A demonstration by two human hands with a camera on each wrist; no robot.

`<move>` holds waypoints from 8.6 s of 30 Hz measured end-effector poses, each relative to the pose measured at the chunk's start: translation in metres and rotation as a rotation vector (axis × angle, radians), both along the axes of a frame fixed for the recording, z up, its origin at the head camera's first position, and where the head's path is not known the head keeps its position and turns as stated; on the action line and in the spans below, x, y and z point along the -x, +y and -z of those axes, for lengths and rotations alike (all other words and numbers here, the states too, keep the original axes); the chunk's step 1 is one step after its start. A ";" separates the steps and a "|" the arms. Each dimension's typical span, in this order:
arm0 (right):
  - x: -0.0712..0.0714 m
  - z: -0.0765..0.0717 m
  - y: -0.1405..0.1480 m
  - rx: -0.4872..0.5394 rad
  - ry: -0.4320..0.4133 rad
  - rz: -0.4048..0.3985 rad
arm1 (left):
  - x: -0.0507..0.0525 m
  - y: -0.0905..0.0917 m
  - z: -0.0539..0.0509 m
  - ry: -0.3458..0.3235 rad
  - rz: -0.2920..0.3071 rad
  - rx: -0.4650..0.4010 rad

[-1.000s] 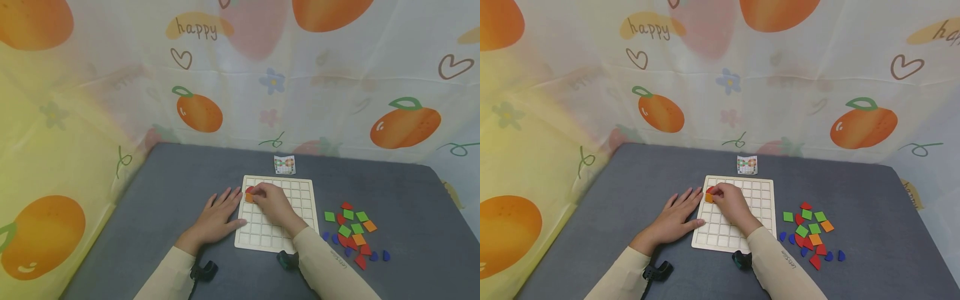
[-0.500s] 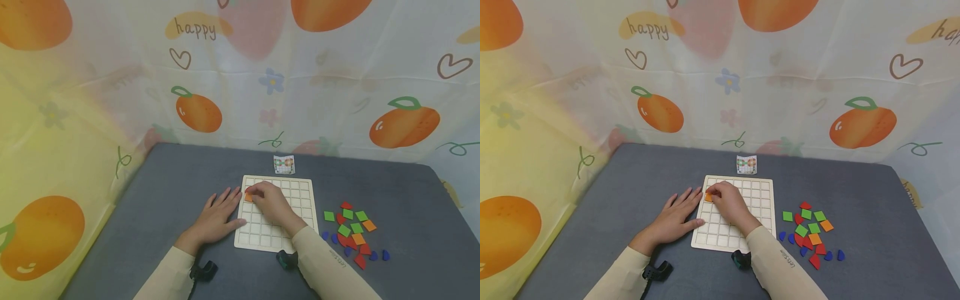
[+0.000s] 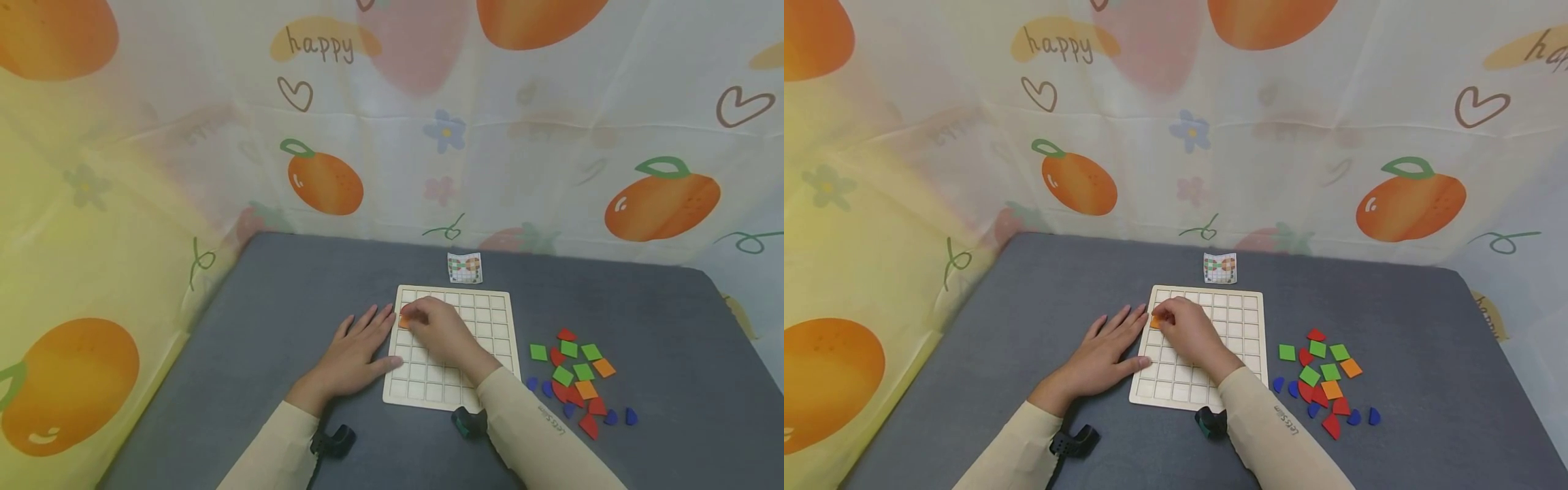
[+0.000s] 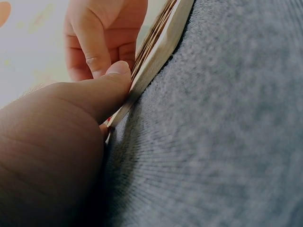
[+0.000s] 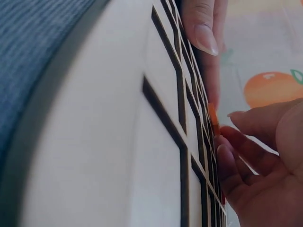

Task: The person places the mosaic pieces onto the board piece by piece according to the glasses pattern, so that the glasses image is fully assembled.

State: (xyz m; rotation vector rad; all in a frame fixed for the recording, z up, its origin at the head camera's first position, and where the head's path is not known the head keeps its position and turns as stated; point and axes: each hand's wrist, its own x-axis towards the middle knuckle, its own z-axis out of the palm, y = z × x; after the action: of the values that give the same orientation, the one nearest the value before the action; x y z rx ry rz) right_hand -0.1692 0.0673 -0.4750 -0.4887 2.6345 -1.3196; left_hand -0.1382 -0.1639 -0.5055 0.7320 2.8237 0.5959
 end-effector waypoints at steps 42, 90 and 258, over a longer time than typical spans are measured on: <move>0.001 -0.001 0.013 0.243 -0.081 0.029 | -0.001 0.002 -0.002 0.010 -0.005 0.007; -0.054 -0.009 0.196 0.467 0.098 0.156 | 0.000 0.002 0.000 0.016 -0.008 0.014; -0.004 -0.001 0.035 0.015 -0.145 0.306 | -0.002 0.003 -0.002 0.000 -0.029 0.003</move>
State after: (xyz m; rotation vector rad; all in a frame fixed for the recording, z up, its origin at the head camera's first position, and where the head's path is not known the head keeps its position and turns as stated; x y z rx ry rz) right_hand -0.1648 0.1026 -0.4742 0.0127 2.6534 -1.3958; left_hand -0.1363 -0.1609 -0.5036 0.6920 2.8384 0.5968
